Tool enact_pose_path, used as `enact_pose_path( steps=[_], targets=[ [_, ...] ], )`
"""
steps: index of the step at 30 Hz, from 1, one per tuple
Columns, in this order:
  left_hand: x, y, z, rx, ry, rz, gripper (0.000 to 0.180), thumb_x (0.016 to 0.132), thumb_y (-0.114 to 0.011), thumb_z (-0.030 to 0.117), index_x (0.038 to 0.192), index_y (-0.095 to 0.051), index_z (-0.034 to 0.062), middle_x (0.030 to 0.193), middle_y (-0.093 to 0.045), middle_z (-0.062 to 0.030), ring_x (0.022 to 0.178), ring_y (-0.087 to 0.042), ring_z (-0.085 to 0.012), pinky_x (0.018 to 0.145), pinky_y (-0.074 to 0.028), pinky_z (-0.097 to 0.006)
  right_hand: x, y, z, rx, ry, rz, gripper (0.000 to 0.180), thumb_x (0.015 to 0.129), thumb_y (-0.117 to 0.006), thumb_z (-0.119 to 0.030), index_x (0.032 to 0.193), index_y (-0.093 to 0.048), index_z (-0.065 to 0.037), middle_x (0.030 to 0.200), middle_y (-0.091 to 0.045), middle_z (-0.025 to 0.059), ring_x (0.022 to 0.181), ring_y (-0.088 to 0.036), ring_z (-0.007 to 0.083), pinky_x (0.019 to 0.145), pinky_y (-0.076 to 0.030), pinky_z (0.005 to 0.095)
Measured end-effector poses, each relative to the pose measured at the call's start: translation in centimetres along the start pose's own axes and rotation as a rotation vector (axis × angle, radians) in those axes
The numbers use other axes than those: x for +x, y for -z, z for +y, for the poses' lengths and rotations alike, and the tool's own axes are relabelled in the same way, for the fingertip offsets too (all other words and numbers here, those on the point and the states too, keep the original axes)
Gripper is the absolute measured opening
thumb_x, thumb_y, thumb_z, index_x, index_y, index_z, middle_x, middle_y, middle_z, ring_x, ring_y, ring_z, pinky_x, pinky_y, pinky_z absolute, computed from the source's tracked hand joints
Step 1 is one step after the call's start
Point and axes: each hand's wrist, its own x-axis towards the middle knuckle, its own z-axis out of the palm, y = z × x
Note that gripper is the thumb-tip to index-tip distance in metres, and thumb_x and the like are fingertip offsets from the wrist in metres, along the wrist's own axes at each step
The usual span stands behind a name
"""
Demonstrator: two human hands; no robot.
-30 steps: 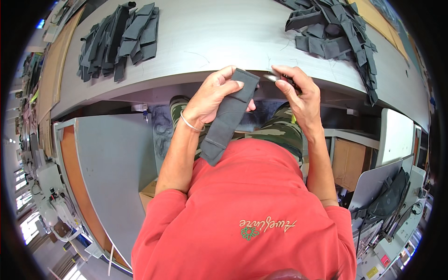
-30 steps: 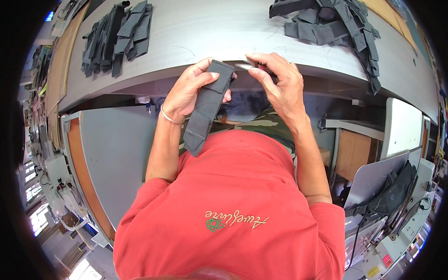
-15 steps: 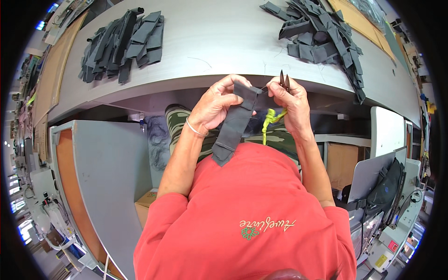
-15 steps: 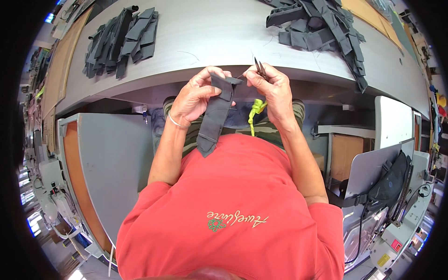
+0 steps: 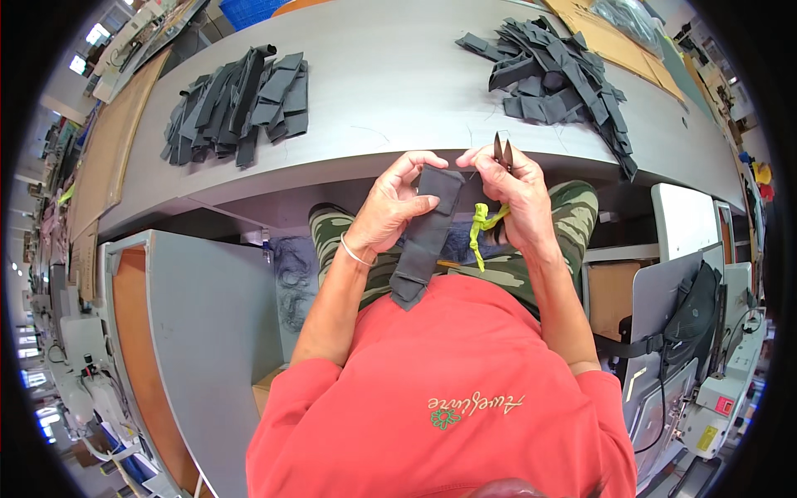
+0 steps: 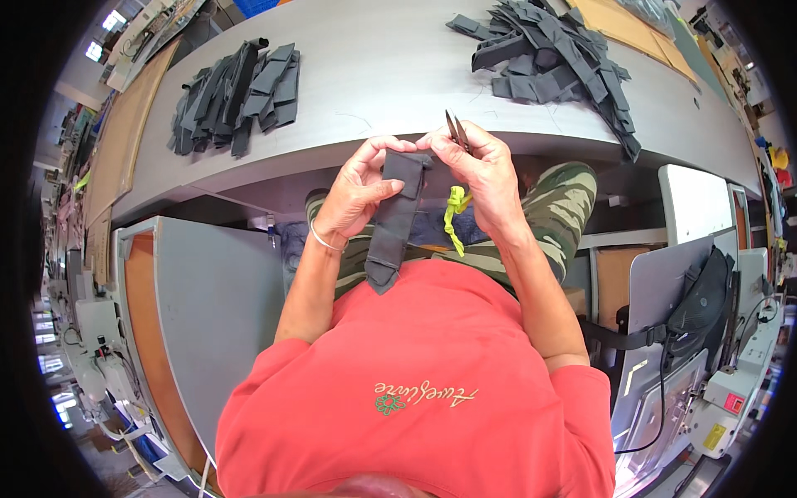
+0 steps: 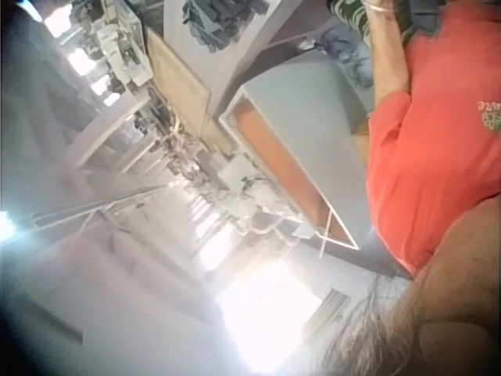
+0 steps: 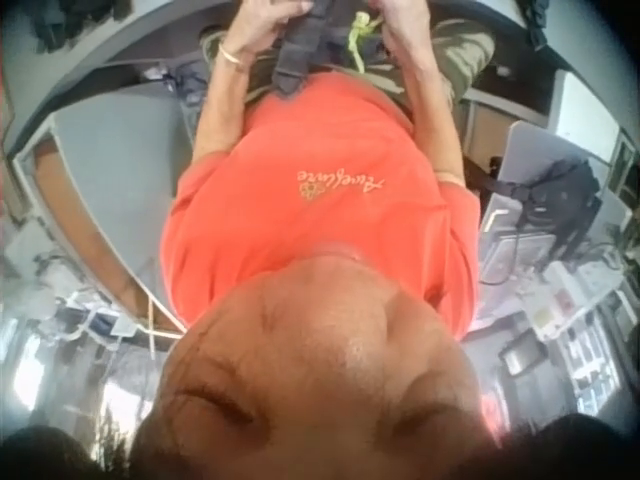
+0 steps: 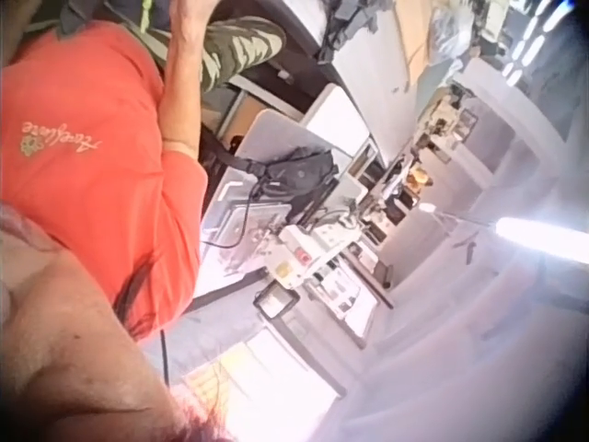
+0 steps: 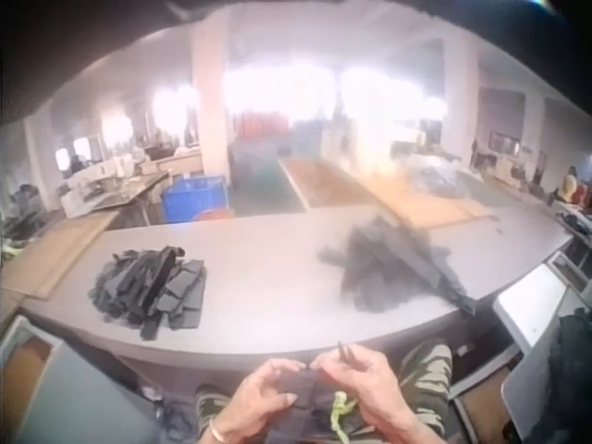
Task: Use thread snips to trim excess threads from individual fabric pieces.
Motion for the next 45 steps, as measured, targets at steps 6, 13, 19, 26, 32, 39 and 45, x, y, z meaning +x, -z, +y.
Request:
enact_pose_path(
  steps=[6,13,19,26,32,39,45],
  targets=[
    [0.0,0.5,-0.6,0.069,0.083,0.137,0.043,0.082,-0.066,-0.003,0.122,-0.048,0.0021,0.102,-0.056,-0.0058,0.089,-0.059,-0.0112,0.080,-0.051,-0.025,0.5,0.2,0.8,0.105,-0.087,-0.064,0.016,0.090,-0.062,-0.018,0.088,-0.065,-0.002,0.071,-0.058,-0.0029,0.052,-0.029,0.0013,0.049,-0.021,0.0194],
    [2.0,-0.8,1.3,0.572,0.088,0.244,0.030,0.075,-0.078,0.017,0.095,-0.061,0.0015,0.087,-0.059,-0.0028,0.081,-0.056,-0.0092,0.066,-0.047,-0.024,2.9,0.3,-1.2,0.053,0.021,-0.102,0.013,0.089,-0.062,-0.018,0.086,-0.066,-0.006,0.077,-0.061,-0.0026,0.054,-0.030,0.0005,0.049,-0.022,0.0193],
    [6.7,-2.2,3.8,0.927,-0.624,0.549,0.020,0.070,-0.072,-0.001,0.083,-0.058,0.0042,0.073,-0.044,0.0014,0.061,-0.043,-0.0071,0.053,-0.037,-0.023,4.5,-0.5,-5.0,-0.016,0.332,-0.171,0.010,0.089,-0.064,-0.012,0.093,-0.069,-0.004,0.089,-0.066,0.0004,0.079,-0.051,0.0037,0.072,-0.041,0.0218],
    [5.4,3.6,-2.3,0.437,-0.098,0.581,0.036,0.079,-0.048,-0.008,0.110,-0.062,0.0049,0.090,-0.059,-0.0038,0.067,-0.058,-0.0101,0.058,-0.049,-0.024,5.8,2.4,3.8,-0.102,-0.177,-0.071,0.011,0.087,-0.063,-0.016,0.085,-0.069,-0.007,0.063,-0.041,-0.0113,0.053,-0.027,-0.0002,0.048,-0.018,0.0194],
    [3.6,10.8,2.1,1.407,-0.457,1.217,0.015,0.081,-0.065,0.017,0.093,-0.067,0.0084,0.084,-0.055,-0.0076,0.083,-0.054,-0.0250,0.075,-0.043,-0.037,5.6,3.8,6.6,0.010,-0.239,-0.001,0.010,0.087,-0.064,-0.019,0.085,-0.066,-0.009,0.072,-0.061,-0.0051,0.051,-0.027,-0.0008,0.047,-0.019,0.0180],
    [4.5,18.7,3.4,1.533,-0.248,1.629,0.027,0.078,-0.071,0.031,0.098,-0.073,0.0126,0.081,-0.057,-0.0043,0.078,-0.058,-0.0215,0.073,-0.045,-0.038,6.3,3.0,6.2,0.042,-0.285,-0.019,0.010,0.088,-0.065,-0.021,0.084,-0.064,-0.011,0.077,-0.065,-0.0032,0.054,-0.030,-0.0004,0.049,-0.022,0.0176],
    [5.4,19.2,3.1,1.516,-0.078,1.746,0.019,0.075,-0.074,0.033,0.092,-0.073,0.0238,0.081,-0.055,0.0035,0.079,-0.056,-0.0172,0.078,-0.039,-0.038,7.0,3.9,5.8,0.038,-0.301,-0.002,0.012,0.088,-0.065,-0.020,0.084,-0.063,-0.010,0.076,-0.065,-0.0033,0.055,-0.031,-0.0004,0.050,-0.023,0.0178]
  ],
)
